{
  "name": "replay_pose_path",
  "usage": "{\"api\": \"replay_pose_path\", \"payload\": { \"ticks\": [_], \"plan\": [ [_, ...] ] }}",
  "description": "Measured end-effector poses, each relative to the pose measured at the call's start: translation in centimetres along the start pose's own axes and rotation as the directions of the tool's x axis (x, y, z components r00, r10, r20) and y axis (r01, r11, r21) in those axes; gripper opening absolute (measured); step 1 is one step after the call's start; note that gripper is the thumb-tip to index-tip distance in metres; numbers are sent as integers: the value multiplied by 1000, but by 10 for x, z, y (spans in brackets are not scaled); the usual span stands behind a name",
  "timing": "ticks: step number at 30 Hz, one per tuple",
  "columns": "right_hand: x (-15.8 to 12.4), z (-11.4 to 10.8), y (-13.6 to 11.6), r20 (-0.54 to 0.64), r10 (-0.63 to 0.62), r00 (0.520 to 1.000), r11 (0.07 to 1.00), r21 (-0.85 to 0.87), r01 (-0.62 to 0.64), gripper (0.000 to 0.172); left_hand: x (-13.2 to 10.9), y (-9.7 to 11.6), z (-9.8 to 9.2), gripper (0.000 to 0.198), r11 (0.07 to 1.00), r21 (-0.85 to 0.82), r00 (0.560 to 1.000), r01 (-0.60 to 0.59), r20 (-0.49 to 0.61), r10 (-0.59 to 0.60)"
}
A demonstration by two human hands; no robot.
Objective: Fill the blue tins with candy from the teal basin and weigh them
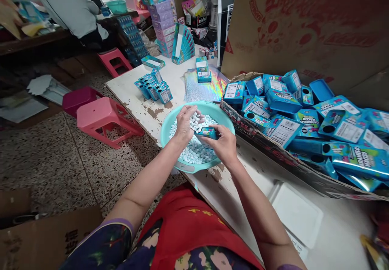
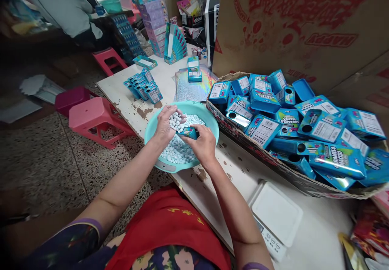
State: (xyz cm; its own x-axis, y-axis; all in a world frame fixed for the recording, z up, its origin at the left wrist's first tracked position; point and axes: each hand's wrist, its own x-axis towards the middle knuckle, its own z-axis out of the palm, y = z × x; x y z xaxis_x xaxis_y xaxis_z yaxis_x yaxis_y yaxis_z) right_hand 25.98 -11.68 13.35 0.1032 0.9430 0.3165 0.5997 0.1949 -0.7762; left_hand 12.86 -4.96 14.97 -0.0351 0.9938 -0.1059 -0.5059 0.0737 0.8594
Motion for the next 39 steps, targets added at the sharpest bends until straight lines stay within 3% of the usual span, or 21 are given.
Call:
{"api": "replay_pose_path", "payload": {
  "ticks": [6,11,17,21,27,33,37,39],
  "plan": [
    [-5,-2,0,20,-24,1000,999,48,23,46,-6,-1,6,37,989,138,996,-56,-62,65],
    [2,-2,11,4,109,994,994,-14,-109,61,0,-8,6,52,999,51,1000,6,14,-7],
    [6,-7,7,61,230,971,973,-25,-229,66,-3,-3,9,48,998,-10,998,65,24,-65],
    [0,-4,6,40,249,968,967,51,-251,63,-5,3,13,40,999,9,999,40,35,-41],
    [-8,-1,8,-3,130,991,969,213,-127,50,-10,8,13,33,996,89,998,-3,69,-3],
    [-7,5,13,-14,125,992,953,281,-116,41,-14,4,17,26,990,129,987,-49,160,28],
    [-13,-2,21,-30,136,990,935,333,-118,41,-3,8,2,25,966,225,985,-130,137,100],
    [-17,-8,26,-64,163,985,924,360,-129,42,8,8,-17,27,874,471,990,-117,127,64]
  ]
}}
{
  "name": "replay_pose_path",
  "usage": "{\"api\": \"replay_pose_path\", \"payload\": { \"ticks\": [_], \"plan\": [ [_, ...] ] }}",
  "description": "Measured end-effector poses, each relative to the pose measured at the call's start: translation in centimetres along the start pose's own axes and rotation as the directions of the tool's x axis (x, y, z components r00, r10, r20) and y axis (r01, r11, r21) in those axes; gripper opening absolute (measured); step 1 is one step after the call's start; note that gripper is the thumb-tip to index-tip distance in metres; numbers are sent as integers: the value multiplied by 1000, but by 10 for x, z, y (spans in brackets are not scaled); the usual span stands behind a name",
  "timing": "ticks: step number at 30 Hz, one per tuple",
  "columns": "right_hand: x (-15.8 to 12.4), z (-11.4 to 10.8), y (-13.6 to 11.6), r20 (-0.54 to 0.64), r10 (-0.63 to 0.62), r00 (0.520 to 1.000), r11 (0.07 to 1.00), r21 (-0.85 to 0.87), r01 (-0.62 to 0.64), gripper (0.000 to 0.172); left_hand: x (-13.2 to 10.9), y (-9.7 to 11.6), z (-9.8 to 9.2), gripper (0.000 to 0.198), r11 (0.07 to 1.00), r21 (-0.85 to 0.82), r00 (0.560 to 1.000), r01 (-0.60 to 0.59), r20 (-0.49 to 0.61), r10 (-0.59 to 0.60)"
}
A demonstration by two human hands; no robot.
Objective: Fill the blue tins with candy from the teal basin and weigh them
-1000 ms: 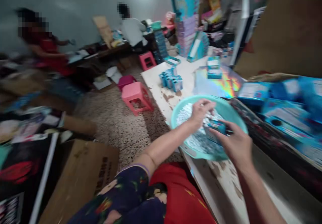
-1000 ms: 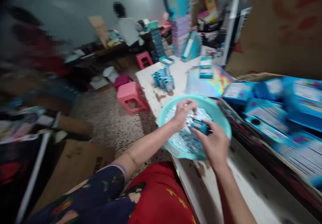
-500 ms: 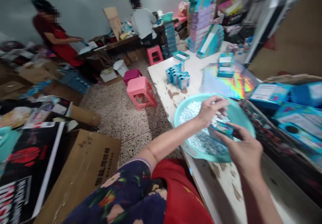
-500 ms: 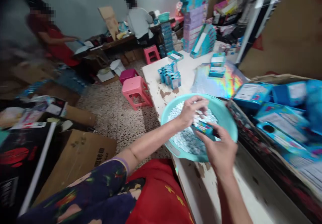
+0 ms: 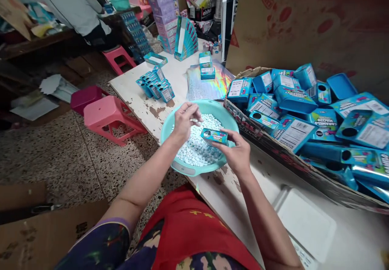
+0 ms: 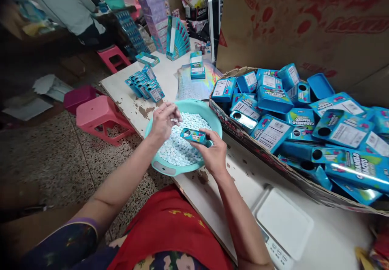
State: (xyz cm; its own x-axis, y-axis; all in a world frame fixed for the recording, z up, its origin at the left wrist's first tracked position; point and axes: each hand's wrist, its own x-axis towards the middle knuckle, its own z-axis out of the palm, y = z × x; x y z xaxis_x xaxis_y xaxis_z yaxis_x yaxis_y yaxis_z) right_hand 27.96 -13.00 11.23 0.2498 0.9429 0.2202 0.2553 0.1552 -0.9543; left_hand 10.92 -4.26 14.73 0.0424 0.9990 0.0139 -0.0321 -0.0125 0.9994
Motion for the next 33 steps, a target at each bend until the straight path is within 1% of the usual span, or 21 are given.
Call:
{"api": "replay_pose_path", "payload": {
  "ticks": [1,2,3,4,5,6,7,9,10,12,16,17,18,19,20,21,22,23,25,28,33],
  "plan": [
    [-1,-3,1,-26,8,1000,1000,8,-8,43,3,-7,-9,29,975,221,998,28,45,-39],
    [-1,-6,2,-46,12,999,1000,14,-12,44,5,-15,-17,31,880,474,991,32,101,-90],
    [-1,-7,2,-61,12,998,1000,22,-10,44,4,-24,-22,32,711,703,976,-5,158,-149],
    [0,-7,2,-67,6,998,1000,30,-4,44,1,-32,-24,35,509,857,953,-79,214,-212],
    [1,-7,2,-67,0,998,999,42,3,45,-4,-40,-23,39,332,928,926,-166,262,-270],
    [3,-6,2,-66,-5,998,999,52,8,45,-11,-48,-21,44,216,945,899,-245,305,-314],
    [5,-5,1,-74,-5,997,998,57,9,45,-19,-53,-16,48,169,937,872,-304,345,-346],
    [7,-4,-1,-98,-2,995,999,44,7,45,-33,-61,-7,51,226,917,837,-328,393,-381],
    [8,-5,-2,-105,-4,994,1000,27,7,45,-37,-64,-4,49,276,913,836,-300,391,-386],
    [9,-7,-5,-112,-18,994,1000,-17,16,44,-38,-65,-3,42,358,908,846,-219,359,-395],
    [8,-12,-7,-95,-65,993,995,-81,57,41,-25,-56,-15,36,449,886,891,-118,295,-347],
    [8,-12,-7,-83,-75,994,993,-94,67,41,-23,-50,-17,37,527,848,911,-61,263,-318],
    [8,-11,-6,-69,-83,994,991,-107,75,40,-21,-43,-17,38,651,759,932,21,221,-287],
    [9,-9,-5,-51,-87,995,990,-120,81,40,-20,-35,-17,37,796,595,949,111,175,-263],
    [10,-6,-4,-31,-90,995,988,-131,86,40,-19,-26,-15,34,915,358,960,188,132,-249],
    [10,-2,-3,-8,-93,996,986,-143,91,40,-19,-17,-11,32,968,86,965,236,99,-244],
    [11,2,-3,17,-95,995,983,-153,96,39,-18,-8,-7,30,956,-157,968,247,76,-237],
    [11,6,-3,45,-94,995,981,-164,100,39,-17,-1,-3,28,917,-325,973,230,59,-223],
    [10,14,-5,102,-91,991,978,-179,108,39,-13,8,6,28,849,-498,979,177,2,-203],
    [8,21,-10,140,-83,987,978,-177,107,39,-9,11,14,30,830,-545,978,116,-82,-190],
    [7,21,-15,125,-113,986,974,-184,135,38,-9,7,18,32,880,-475,987,22,-131,-96]
  ]
}}
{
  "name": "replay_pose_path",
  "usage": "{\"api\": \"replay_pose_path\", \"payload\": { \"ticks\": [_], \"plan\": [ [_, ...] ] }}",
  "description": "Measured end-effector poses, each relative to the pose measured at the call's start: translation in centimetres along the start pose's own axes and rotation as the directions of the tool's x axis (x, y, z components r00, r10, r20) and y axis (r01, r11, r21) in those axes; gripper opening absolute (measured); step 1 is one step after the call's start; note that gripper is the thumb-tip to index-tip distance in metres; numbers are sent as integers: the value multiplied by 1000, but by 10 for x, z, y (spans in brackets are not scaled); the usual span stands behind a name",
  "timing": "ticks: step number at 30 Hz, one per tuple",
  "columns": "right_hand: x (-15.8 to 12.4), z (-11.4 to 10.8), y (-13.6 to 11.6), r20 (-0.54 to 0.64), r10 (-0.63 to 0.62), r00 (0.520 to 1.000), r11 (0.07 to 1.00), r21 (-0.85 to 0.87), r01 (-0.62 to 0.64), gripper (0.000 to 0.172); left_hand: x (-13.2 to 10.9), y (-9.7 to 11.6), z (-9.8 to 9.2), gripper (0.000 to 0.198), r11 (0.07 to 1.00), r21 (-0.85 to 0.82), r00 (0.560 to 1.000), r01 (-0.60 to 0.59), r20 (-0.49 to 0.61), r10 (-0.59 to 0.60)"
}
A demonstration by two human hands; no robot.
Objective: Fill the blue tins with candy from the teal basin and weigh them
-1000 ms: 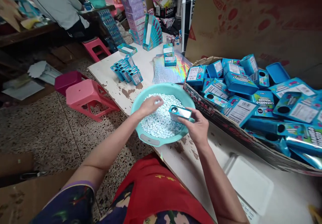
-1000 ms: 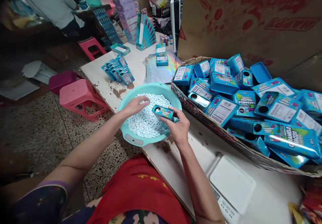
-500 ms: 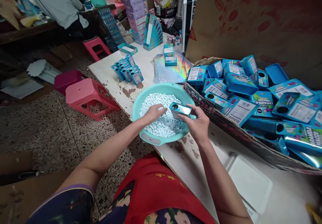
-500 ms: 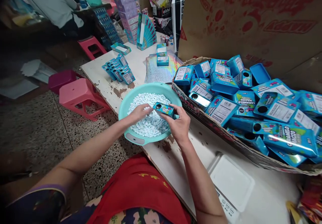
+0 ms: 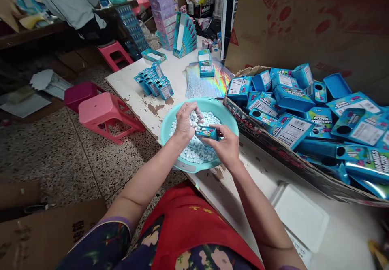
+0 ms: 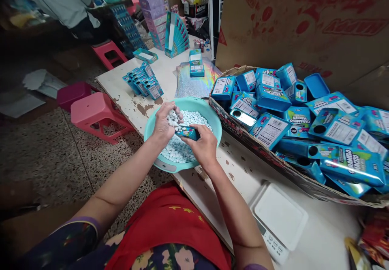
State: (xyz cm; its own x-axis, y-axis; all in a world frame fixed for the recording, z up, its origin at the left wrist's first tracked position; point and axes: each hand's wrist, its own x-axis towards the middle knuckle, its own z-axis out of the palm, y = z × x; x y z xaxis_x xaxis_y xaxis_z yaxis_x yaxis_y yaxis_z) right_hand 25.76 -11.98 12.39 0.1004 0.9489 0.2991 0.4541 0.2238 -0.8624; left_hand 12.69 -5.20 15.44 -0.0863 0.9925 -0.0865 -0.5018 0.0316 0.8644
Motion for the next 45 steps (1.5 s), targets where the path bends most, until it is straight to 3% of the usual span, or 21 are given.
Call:
{"api": "replay_pose_path", "payload": {
  "ticks": [4,11,23,26,28,30,32,34,35,38,41,45],
  "plan": [
    [0,-1,0,-4,14,1000,1000,21,-13,37,-1,-3,2,32,997,67,999,-50,22,48],
    [2,-5,-5,-2,-3,1000,999,-49,3,36,-5,-5,4,39,978,209,1000,-14,6,13],
    [-3,-7,10,-20,60,998,993,103,-58,38,-7,-2,11,38,984,178,998,-26,65,15],
    [-9,-10,16,-13,114,993,980,166,-110,39,-7,0,6,38,981,194,998,-14,55,4],
    [-14,-15,20,-54,160,986,966,215,-145,42,-5,1,-6,36,947,318,999,-40,36,30],
    [-19,-19,23,-109,181,977,959,239,-151,43,-2,0,-23,34,799,596,994,-81,107,21],
    [-22,-22,24,-142,172,975,961,242,-134,41,-2,-3,-43,34,473,861,971,-186,236,-47],
    [-23,-21,24,-160,168,973,958,259,-123,41,-7,-8,-58,44,138,943,936,-304,323,-142],
    [-22,-20,23,-172,173,970,953,278,-120,42,-10,-11,-63,48,26,942,924,-334,332,-189],
    [-20,-12,21,-184,175,967,942,316,-111,41,-24,-18,-68,52,-153,920,884,-361,285,-370],
    [-22,-11,13,-166,165,972,928,359,-96,41,-33,-23,-66,48,-291,849,847,-442,287,-449],
    [-51,-48,2,-237,186,953,926,366,-90,45,-34,-27,-70,48,-352,779,822,-519,342,-456]
  ]
}}
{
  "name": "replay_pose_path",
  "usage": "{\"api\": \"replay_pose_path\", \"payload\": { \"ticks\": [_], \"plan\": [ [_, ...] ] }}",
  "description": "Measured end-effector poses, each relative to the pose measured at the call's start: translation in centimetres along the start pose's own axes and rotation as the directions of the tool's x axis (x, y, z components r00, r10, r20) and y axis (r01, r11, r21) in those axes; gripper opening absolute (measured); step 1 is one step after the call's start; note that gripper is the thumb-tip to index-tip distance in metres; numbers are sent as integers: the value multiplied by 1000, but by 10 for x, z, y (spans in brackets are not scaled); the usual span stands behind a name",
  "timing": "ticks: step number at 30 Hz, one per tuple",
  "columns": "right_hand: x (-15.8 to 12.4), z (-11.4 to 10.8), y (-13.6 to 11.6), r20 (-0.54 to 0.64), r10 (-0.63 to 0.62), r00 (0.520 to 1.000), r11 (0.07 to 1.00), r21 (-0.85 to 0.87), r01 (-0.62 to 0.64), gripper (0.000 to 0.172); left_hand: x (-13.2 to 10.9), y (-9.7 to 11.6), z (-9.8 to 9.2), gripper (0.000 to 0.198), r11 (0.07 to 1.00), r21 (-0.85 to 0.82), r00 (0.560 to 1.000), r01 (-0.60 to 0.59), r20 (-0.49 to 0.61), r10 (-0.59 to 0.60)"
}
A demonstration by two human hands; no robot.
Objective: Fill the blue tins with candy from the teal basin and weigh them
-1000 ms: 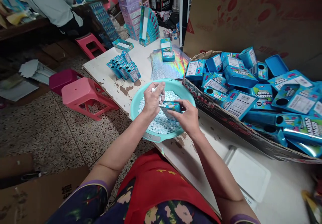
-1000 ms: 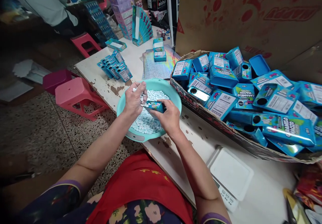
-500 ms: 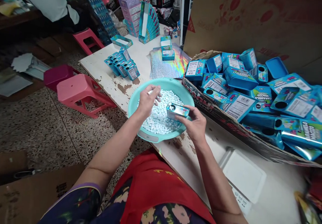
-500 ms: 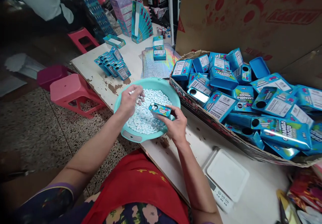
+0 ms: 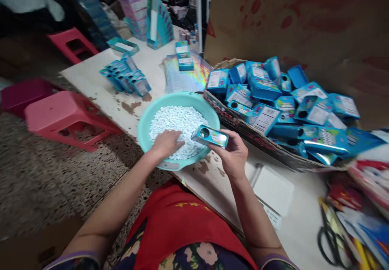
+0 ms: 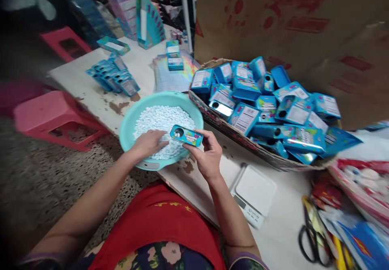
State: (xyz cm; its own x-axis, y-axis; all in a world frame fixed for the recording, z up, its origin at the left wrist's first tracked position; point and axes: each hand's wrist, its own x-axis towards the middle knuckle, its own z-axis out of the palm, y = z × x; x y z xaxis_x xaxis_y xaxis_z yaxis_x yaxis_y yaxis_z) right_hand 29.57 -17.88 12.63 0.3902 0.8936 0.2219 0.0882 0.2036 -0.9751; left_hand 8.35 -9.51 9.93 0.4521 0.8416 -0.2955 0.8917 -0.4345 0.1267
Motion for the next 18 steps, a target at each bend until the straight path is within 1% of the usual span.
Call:
{"api": "replay_pose_path", "payload": {
  "ticks": [2,3,4,6,7,8,10,12,14,16,18],
  "plan": [
    [-19,-40,-10,-107,-9,994,998,-55,3,47,2,-3,2,50,1000,11,1000,-11,13,11],
    [-31,-63,-13,-191,-23,981,995,-98,4,47,3,-5,3,51,1000,20,1000,-11,24,11],
    [-42,-87,-15,-288,-46,956,988,-154,1,47,6,-6,4,52,999,32,999,-8,33,7],
    [-65,-134,-14,-472,-120,873,954,-299,-31,47,11,-5,4,53,997,74,999,-4,54,0],
    [-76,-155,-11,-539,-153,829,929,-364,-65,48,12,-4,3,54,994,106,998,-4,64,-2],
    [-85,-174,-7,-586,-172,792,905,-412,-109,49,14,-2,2,54,990,142,997,-7,73,-4],
    [-100,-203,4,-645,-162,747,874,-445,-195,50,14,3,-1,54,978,208,996,-12,88,-6],
    [-110,-218,18,-686,-118,718,870,-420,-258,52,14,7,-3,53,967,256,995,-21,104,-6],
    [-116,-223,28,-713,-88,695,877,-386,-285,54,14,8,-4,55,957,288,993,-23,115,-11],
    [-119,-223,33,-708,-69,703,890,-361,-277,58,14,8,-3,58,952,304,993,-24,120,-13],
    [-122,-225,32,-675,-64,735,910,-342,-235,65,15,7,-2,61,951,307,993,-21,120,-17]
  ]
}}
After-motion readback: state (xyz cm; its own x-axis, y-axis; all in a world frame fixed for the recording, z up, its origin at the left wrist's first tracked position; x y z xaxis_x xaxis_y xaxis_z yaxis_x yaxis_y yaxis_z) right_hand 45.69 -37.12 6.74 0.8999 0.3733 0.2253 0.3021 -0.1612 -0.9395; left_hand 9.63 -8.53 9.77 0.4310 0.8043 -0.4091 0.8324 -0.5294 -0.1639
